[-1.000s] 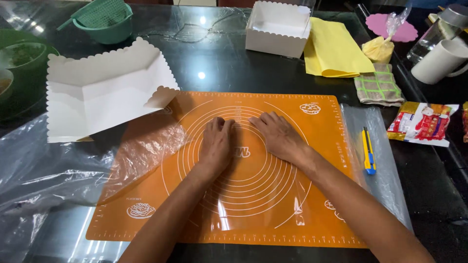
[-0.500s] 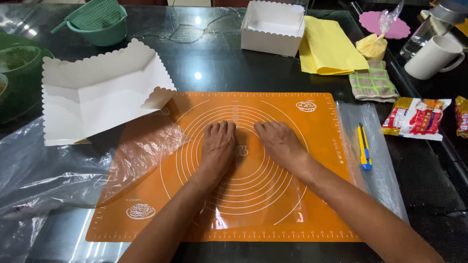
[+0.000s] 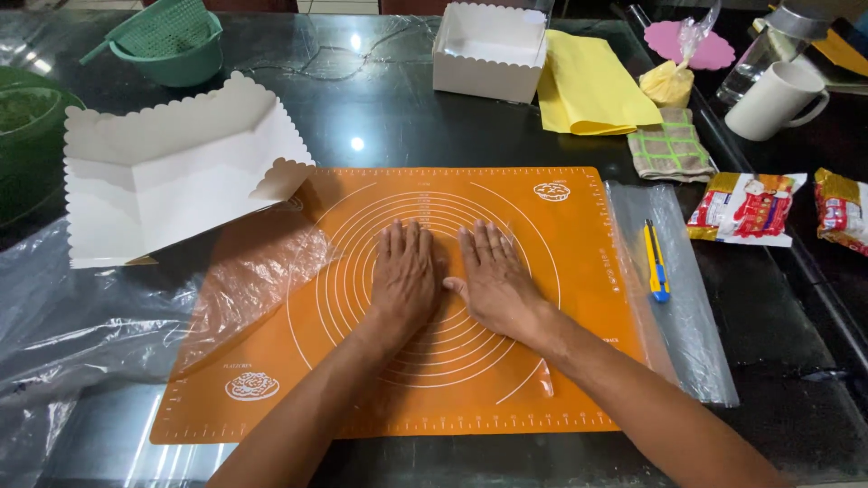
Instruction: Folding a white cardboard pastry box and preparing plastic sheets on a workspace mat.
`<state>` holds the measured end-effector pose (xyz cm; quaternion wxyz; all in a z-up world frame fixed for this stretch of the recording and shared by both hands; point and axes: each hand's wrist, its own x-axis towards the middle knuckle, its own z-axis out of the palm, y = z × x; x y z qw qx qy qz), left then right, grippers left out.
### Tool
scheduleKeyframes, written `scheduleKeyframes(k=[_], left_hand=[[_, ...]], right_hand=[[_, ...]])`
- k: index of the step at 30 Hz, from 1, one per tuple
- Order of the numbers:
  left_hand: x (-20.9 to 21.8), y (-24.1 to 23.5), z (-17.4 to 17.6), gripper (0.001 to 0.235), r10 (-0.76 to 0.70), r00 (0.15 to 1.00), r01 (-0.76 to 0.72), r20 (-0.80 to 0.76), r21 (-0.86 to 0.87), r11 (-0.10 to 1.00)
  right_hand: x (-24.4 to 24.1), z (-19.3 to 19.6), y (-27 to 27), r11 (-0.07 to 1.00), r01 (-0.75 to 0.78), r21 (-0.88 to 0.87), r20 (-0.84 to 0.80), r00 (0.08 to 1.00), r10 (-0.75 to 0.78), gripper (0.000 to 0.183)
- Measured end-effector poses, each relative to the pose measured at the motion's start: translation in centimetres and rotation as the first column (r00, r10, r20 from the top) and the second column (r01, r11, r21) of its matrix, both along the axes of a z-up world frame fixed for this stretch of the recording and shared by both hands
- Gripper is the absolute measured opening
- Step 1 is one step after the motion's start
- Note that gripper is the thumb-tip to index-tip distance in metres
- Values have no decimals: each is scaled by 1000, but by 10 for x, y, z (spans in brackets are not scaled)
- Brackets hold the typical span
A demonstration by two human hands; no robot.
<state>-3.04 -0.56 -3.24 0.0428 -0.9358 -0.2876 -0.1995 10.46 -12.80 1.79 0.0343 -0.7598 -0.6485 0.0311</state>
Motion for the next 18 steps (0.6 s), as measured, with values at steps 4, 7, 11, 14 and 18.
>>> scheduleKeyframes(k=[4,7,11,14,18], left_hand=[[-6,-3,8,64,-26,999,26,35,-18,999],[-11,-13,31,64,-18,1000,15,-18,-158,987],[-11,-14,26,67,-20,991,-3,-130,-176,984],[-13,-13,15,68,-27,991,10,-134,-124,992],[-15,-14,9,67,-22,992,10,-124,-94,995]], right_hand=[[0,5,-1,1000,10,-29,-12,1000,-11,83],[-1,7,-2,999,2,-51,-16,1000,-3,83],[0,5,-1,995,6,-96,30,1000,-3,82],[-2,9,-3,991,12,-131,35,999,-8,82],[0,9,-4,991,4,-135,3,1000,-3,79]])
